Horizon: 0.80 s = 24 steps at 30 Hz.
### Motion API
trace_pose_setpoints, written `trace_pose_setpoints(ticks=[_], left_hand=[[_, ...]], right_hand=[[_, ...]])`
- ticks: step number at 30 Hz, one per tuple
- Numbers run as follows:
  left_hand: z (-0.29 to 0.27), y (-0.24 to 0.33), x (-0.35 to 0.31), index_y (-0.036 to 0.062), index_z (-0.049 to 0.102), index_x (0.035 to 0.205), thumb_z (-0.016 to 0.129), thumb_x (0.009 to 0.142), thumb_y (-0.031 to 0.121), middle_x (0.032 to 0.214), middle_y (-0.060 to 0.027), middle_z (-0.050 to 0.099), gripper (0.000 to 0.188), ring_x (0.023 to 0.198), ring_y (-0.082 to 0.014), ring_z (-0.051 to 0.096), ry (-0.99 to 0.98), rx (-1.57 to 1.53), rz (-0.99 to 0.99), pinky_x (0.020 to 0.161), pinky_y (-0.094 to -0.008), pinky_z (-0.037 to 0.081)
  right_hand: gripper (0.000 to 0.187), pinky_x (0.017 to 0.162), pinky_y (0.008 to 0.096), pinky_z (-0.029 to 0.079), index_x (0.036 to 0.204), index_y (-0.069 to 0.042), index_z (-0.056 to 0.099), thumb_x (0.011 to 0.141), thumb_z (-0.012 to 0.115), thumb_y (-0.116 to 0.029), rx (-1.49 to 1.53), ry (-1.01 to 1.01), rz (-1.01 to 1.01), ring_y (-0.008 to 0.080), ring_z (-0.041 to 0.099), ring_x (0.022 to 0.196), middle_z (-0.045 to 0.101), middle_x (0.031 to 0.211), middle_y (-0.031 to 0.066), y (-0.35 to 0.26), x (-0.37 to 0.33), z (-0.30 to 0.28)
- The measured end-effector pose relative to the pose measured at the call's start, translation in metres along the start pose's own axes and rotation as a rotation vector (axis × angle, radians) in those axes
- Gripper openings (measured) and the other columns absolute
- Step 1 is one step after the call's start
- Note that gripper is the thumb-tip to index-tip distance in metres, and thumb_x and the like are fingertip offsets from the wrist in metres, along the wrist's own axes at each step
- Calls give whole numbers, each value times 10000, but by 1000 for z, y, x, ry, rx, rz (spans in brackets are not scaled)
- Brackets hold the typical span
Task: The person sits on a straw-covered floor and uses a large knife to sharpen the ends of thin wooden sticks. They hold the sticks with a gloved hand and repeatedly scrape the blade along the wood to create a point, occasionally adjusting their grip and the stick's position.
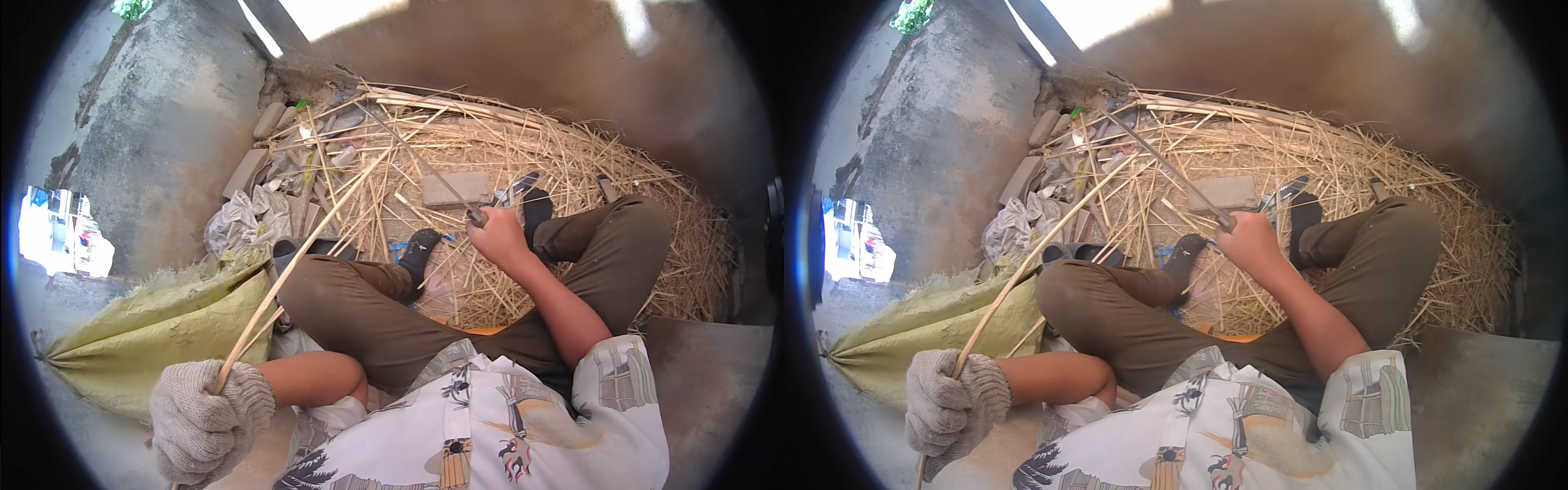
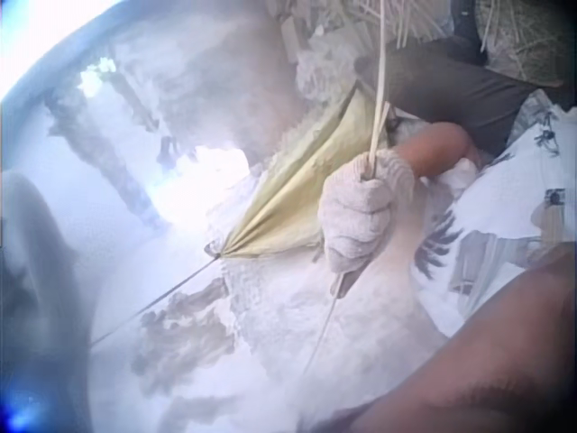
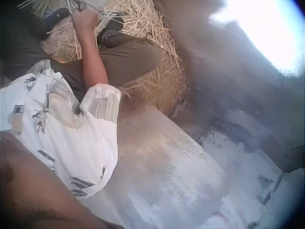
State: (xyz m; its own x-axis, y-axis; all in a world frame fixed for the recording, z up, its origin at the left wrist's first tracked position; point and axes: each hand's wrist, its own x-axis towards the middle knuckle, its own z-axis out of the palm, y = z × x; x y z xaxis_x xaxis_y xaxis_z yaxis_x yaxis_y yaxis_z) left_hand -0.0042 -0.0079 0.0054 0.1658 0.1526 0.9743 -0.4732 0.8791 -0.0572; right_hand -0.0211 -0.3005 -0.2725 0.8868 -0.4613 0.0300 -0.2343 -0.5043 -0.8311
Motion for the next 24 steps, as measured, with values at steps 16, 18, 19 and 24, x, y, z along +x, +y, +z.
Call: trace_pose_setpoints(ticks=[16,18,19,24], left_hand=[[-27,15,-7,288,392,577,682,966,440,472,173,391,508,384,40,339,98,-107,11,370,-154,251],[-24,17,-4,285,392,574,679,966,441,466,170,390,509,380,37,341,122,-64,77,365,-152,256],[-21,13,-2,283,392,572,679,964,443,462,167,388,511,376,34,341,125,-70,77,361,-153,257],[-14,-8,9,270,396,558,691,948,444,441,154,376,519,351,23,327,80,-122,-31,337,-164,250]], right_hand=[[220,587,416,491,797,5,653,833,732,-197,-17,77,-296,368,610,565,598,618,182,-9,-10,-12],[230,565,397,490,781,15,636,826,733,-188,8,73,-187,326,629,546,604,622,191,1,-4,-9],[243,581,406,500,761,13,626,815,735,-197,1,87,-35,334,637,562,612,623,192,14,3,-2],[278,451,381,420,724,-33,590,827,704,-264,646,8,668,186,491,421,493,522,52,44,26,10]])
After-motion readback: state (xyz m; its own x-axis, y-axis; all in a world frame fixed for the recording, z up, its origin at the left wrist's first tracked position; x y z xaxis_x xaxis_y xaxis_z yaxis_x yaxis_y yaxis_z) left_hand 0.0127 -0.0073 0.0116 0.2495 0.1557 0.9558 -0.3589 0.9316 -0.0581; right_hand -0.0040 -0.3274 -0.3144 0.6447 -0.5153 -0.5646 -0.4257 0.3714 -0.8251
